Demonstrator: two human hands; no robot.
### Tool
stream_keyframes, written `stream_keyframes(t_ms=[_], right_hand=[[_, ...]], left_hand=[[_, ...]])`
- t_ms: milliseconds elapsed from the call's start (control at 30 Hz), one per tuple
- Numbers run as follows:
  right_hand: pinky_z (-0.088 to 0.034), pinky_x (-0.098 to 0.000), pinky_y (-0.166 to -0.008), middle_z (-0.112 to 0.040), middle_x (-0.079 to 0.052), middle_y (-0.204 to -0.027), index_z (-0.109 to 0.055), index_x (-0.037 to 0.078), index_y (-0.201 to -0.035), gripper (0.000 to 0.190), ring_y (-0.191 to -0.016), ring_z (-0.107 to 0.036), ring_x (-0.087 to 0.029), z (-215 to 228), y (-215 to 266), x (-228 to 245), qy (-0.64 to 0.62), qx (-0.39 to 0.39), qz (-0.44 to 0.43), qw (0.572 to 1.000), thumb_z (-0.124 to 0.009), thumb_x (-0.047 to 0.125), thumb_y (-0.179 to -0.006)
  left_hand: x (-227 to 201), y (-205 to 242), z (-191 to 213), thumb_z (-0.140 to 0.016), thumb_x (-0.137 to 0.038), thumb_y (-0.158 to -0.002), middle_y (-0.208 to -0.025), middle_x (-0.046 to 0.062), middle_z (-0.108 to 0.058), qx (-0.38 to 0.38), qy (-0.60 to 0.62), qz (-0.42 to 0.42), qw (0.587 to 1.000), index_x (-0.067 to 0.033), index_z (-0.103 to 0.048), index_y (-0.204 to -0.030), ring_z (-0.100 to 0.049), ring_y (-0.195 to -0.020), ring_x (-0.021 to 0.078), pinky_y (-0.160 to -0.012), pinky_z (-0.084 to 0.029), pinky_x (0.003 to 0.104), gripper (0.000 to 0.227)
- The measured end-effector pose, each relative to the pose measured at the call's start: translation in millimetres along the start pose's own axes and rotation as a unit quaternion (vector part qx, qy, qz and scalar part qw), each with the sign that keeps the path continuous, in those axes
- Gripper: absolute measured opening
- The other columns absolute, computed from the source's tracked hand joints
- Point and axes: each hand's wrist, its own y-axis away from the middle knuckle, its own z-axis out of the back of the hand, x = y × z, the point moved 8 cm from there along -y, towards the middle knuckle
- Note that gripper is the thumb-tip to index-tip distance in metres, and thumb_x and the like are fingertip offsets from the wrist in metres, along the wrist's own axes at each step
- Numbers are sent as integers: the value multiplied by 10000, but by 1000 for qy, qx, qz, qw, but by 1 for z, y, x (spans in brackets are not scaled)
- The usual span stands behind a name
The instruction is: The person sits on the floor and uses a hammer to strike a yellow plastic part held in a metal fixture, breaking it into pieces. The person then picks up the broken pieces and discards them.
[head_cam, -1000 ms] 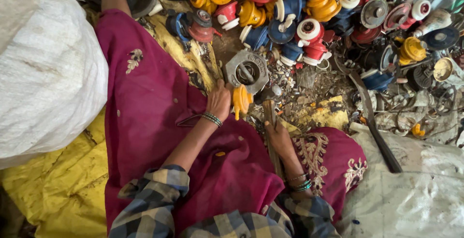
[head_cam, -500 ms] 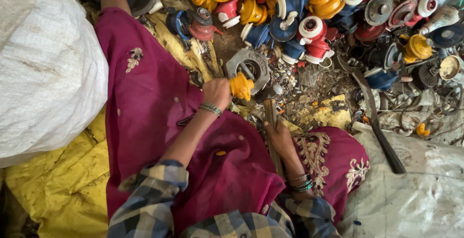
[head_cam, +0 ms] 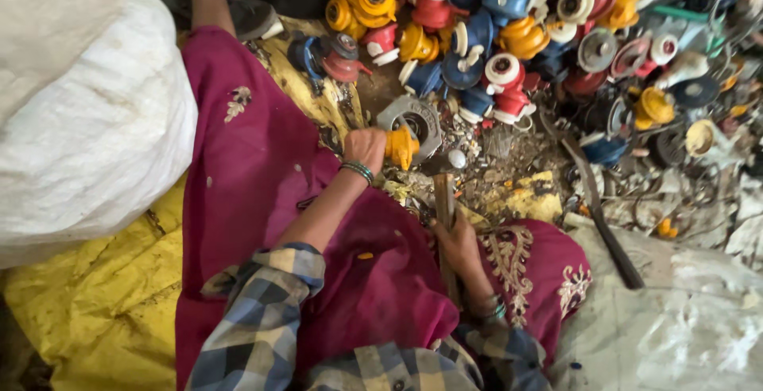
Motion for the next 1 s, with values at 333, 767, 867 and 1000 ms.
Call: stream_keyframes(t_ms=[333, 767, 867, 1000], right_hand=[[-560, -425, -494, -682, -186, -848, -456, -40, -1258, 439, -623, -688, -276, 1, 25, 64, 123, -46, 103, 986, -643, 274, -1014], [-587, -422, -684, -653, -170, -1065, -553, 95, -1342, 304, -807, -668, -294, 132, 68, 186, -300, -97, 272, 909, -576, 162, -1047], [-538, -464, -787, -674, -170, -1154, -600, 90, -1302, 304, -914, -648, -336, 145, 57, 201, -513, 23, 350, 783, -627, 190, -1016], [-508, -351, -579, -692, -226, -1060, -594, 54, -1257, 266, -686, -617, -235, 76, 33, 177, 282, -271, 322, 862, -526, 164, -1024]], left_hand=[[-7, -7, -2, -626, -155, -837, -765, 148, -746, 6, 30, 22, 999, -117, -772, -746, -751, -725, 320, -627, -588, 463, 176], [-9, -8, -41, -626, -129, -866, -751, 99, -750, 40, -58, 21, 997, -148, -758, -758, -739, -680, 205, -526, -562, 372, 172], [-8, -10, -41, -631, -142, -851, -758, 96, -751, 6, -42, 15, 999, -160, -758, -752, -743, -690, 218, -535, -559, 378, 162], [-12, -2, -55, -645, -151, -835, -754, 92, -746, 6, -43, 20, 999, -168, -757, -755, -742, -692, 227, -545, -556, 378, 139]])
